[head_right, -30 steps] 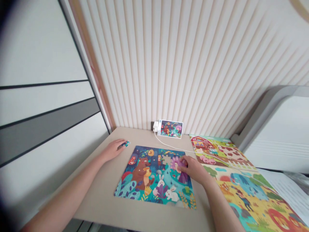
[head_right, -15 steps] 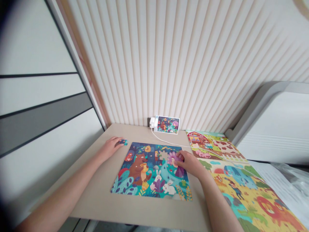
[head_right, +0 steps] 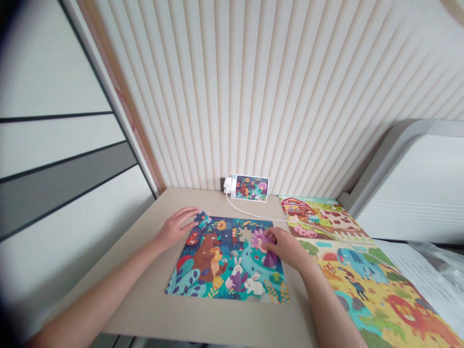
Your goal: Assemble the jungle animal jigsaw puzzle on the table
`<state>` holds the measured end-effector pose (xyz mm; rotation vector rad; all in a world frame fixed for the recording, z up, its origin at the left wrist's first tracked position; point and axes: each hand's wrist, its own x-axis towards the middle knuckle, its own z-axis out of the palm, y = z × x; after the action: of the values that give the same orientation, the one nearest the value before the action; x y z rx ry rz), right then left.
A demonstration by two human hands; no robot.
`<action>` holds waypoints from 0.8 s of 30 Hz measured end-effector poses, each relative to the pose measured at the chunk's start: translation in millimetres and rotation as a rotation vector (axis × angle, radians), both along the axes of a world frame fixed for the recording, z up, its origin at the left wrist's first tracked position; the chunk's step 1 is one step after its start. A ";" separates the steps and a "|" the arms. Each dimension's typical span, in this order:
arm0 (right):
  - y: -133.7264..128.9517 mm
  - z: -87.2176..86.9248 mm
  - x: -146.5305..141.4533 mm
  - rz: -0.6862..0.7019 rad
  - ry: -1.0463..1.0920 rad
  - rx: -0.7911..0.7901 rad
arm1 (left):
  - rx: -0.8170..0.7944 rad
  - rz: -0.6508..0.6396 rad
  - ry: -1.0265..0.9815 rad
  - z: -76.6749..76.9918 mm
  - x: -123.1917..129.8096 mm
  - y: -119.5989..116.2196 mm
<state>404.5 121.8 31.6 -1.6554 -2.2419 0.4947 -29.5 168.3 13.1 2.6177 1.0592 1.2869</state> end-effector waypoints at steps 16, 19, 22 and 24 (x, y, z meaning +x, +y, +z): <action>-7.0 1.4 -42.1 0.166 0.118 0.264 | -0.242 -0.467 0.281 -7.7 136.1 31.0; -6.6 -1.9 -48.0 0.176 0.091 0.246 | -0.195 -0.420 0.306 -10.0 137.8 31.4; -5.7 -3.7 -52.3 0.180 0.071 0.235 | -0.108 -0.332 0.306 -9.2 133.2 29.7; -5.3 -4.0 -54.0 0.190 0.066 0.223 | -0.084 -0.265 0.302 -8.9 129.4 28.6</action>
<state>350.5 116.5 27.6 -1.3076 -2.3212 0.3244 99.9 196.8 4.2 2.8260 0.7372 0.7968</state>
